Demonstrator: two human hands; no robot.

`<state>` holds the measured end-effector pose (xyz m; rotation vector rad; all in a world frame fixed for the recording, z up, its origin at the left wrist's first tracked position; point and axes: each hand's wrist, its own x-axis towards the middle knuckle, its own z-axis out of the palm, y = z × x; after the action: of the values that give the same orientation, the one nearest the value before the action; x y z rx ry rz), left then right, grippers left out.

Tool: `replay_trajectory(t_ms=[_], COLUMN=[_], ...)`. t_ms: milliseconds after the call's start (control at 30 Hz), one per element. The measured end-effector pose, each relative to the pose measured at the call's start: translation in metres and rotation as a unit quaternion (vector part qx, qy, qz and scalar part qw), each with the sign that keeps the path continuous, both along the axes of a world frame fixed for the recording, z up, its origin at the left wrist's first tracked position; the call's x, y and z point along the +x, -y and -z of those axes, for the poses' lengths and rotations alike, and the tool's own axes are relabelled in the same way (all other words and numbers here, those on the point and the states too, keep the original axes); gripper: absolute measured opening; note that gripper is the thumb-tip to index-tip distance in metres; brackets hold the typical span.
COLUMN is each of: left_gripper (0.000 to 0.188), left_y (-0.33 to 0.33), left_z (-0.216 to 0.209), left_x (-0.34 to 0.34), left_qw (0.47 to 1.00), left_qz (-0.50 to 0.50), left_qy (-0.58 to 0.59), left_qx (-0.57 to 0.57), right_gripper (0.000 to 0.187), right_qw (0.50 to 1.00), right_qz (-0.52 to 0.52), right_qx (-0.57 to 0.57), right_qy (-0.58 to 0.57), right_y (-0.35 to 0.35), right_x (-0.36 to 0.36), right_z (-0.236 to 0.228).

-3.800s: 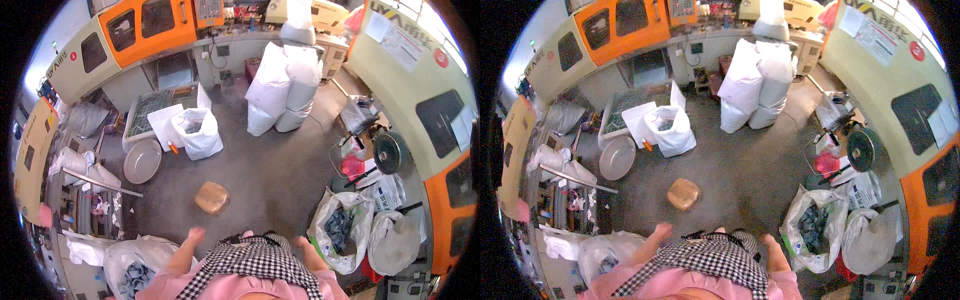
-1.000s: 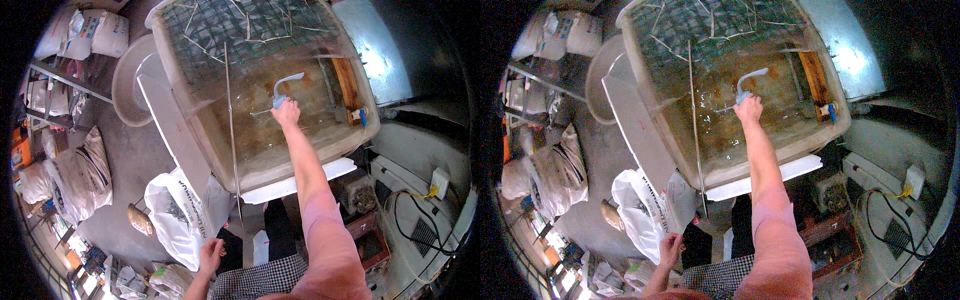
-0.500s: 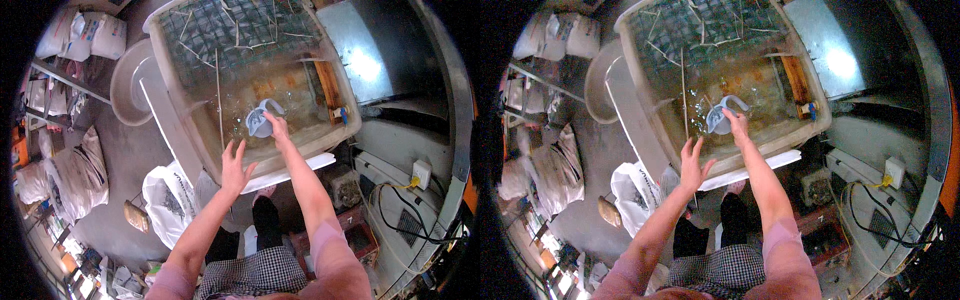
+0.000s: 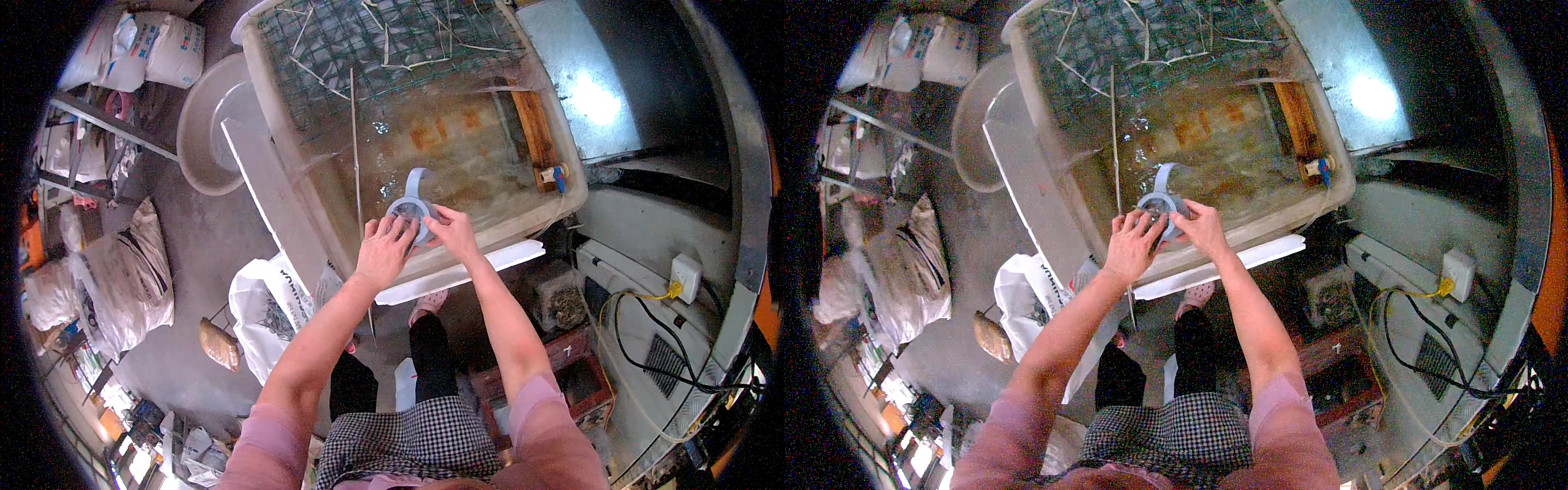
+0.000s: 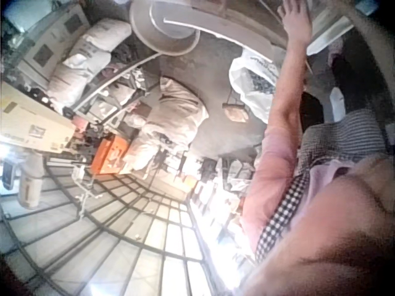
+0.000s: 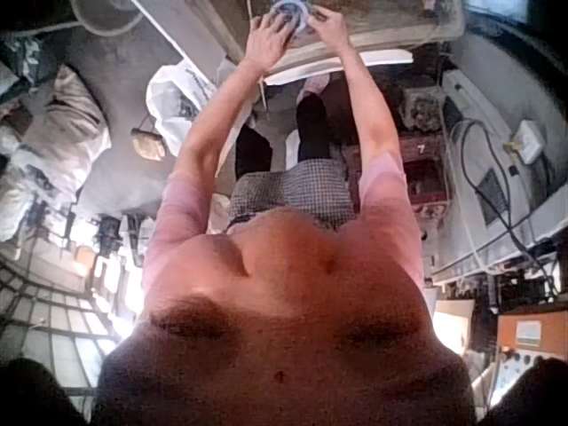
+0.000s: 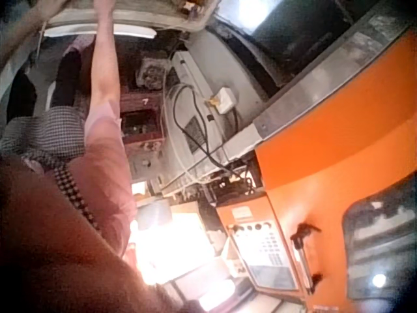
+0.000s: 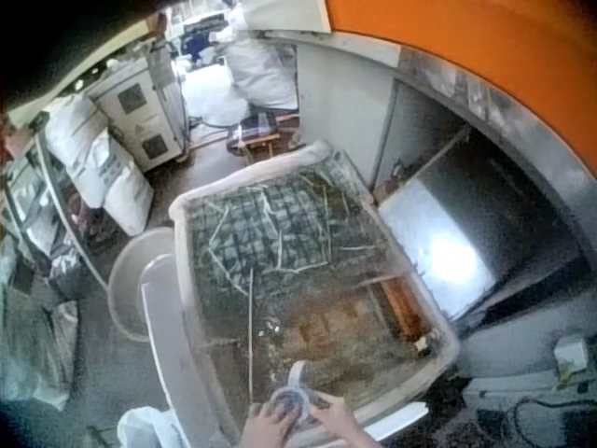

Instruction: The person removes grey plastic parts from a bag, rinses them in a water tank using a metal rod to move them around, and then places them into a circular container.

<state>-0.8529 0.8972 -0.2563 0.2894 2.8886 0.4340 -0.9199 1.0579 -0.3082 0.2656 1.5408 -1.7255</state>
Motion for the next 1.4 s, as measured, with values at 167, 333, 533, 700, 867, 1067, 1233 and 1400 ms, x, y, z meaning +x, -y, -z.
replay_trajectory(t_ms=[167,333,533,700,867,1067,1233,1400], left_gripper=[0.051,0.045,0.041,0.039,0.042,0.044,0.05,0.033], left_y=[0.007,0.006,0.005,0.0,-0.003,0.002,-0.002,-0.01], left_z=[-0.005,-0.007,-0.006,-0.009,-0.011,-0.006,-0.015,-0.016], left_x=[-0.005,-0.003,-0.008,-0.01,-0.002,-0.002,0.006,0.007], left_qw=[0.998,0.998,0.999,0.999,0.993,0.999,0.997,0.97], left_qz=[0.067,0.041,0.028,0.012,-0.071,-0.008,-0.017,-0.181], left_qy=[-0.019,-0.042,0.001,-0.014,-0.019,0.017,-0.073,0.01], left_qx=[-0.009,0.017,0.03,0.033,0.097,0.051,0.023,0.163], right_gripper=[0.045,0.046,0.046,0.049,0.054,0.054,0.048,0.045], right_qw=[0.999,0.998,0.994,0.994,0.99,0.983,0.987,0.996], right_qz=[0.026,0.035,0.071,0.068,0.034,-0.019,0.046,0.054], right_qx=[-0.02,-0.051,-0.087,-0.077,-0.027,0.044,-0.006,0.031], right_qy=[-0.002,-0.033,-0.01,-0.034,-0.136,-0.178,-0.152,-0.062], right_y=[-0.003,0.0,0.006,0.004,0.012,0.015,0.019,0.021], right_x=[0.004,0.009,0.013,0.017,0.017,0.013,0.016,0.025], right_z=[0.0,0.0,0.003,0.002,0.0,-0.011,-0.019,-0.02])
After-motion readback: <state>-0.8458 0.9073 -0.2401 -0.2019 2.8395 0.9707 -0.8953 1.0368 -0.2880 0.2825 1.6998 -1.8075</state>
